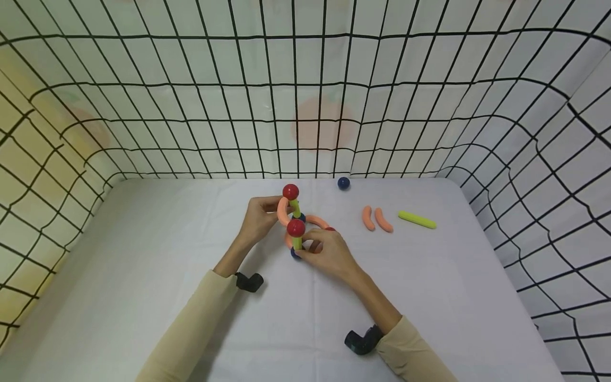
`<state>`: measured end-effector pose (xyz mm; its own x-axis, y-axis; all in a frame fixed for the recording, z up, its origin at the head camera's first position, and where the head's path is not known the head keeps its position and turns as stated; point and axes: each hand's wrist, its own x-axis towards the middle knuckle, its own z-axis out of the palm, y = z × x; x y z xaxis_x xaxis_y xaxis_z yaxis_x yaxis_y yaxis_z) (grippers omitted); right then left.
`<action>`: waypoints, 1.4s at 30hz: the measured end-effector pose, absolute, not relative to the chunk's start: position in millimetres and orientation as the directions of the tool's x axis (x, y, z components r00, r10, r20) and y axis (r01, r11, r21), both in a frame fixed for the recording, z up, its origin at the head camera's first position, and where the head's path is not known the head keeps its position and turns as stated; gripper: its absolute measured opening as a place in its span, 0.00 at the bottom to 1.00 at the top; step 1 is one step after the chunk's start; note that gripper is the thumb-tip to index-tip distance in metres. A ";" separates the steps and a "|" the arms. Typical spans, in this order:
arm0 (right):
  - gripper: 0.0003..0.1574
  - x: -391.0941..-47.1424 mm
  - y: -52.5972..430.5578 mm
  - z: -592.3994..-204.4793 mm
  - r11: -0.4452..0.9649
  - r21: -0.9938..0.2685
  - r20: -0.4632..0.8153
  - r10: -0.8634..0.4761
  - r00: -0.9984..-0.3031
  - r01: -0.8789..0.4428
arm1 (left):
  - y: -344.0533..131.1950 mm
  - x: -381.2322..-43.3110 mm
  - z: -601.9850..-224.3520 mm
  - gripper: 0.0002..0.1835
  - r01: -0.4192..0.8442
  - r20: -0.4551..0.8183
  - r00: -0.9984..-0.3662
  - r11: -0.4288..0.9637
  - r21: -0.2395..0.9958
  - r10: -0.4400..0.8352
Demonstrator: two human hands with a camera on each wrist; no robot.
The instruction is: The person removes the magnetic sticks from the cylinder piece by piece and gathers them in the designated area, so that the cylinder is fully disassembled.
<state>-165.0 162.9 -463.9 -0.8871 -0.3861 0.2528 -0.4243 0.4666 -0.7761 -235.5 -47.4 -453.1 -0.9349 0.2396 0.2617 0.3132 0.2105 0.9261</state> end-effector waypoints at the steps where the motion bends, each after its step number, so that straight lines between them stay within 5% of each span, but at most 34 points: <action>1: 0.14 -165.2 163.6 -464.1 0.463 -0.779 0.252 -0.388 -0.886 -0.424 | -47.6 -235.5 -453.5 0.16 0.310 0.256 -0.936 0.219 0.925 0.243; 14: 0.19 -166.6 164.3 -464.8 0.464 -0.785 0.228 -0.399 -0.888 -0.410 | -59.5 -230.3 -465.3 0.11 0.224 0.019 -0.923 0.497 0.838 0.384; 26: 0.16 -169.5 173.0 -465.8 0.527 -0.765 0.146 -0.418 -0.897 -0.370 | -69.4 -222.4 -466.9 0.15 0.365 0.096 -0.869 0.498 0.787 0.485; 42: 0.09 -173.3 189.1 -462.7 0.563 -0.752 0.056 -0.463 -0.885 -0.342 | -73.6 -231.2 -469.7 0.12 0.347 0.030 -0.834 0.480 0.806 0.551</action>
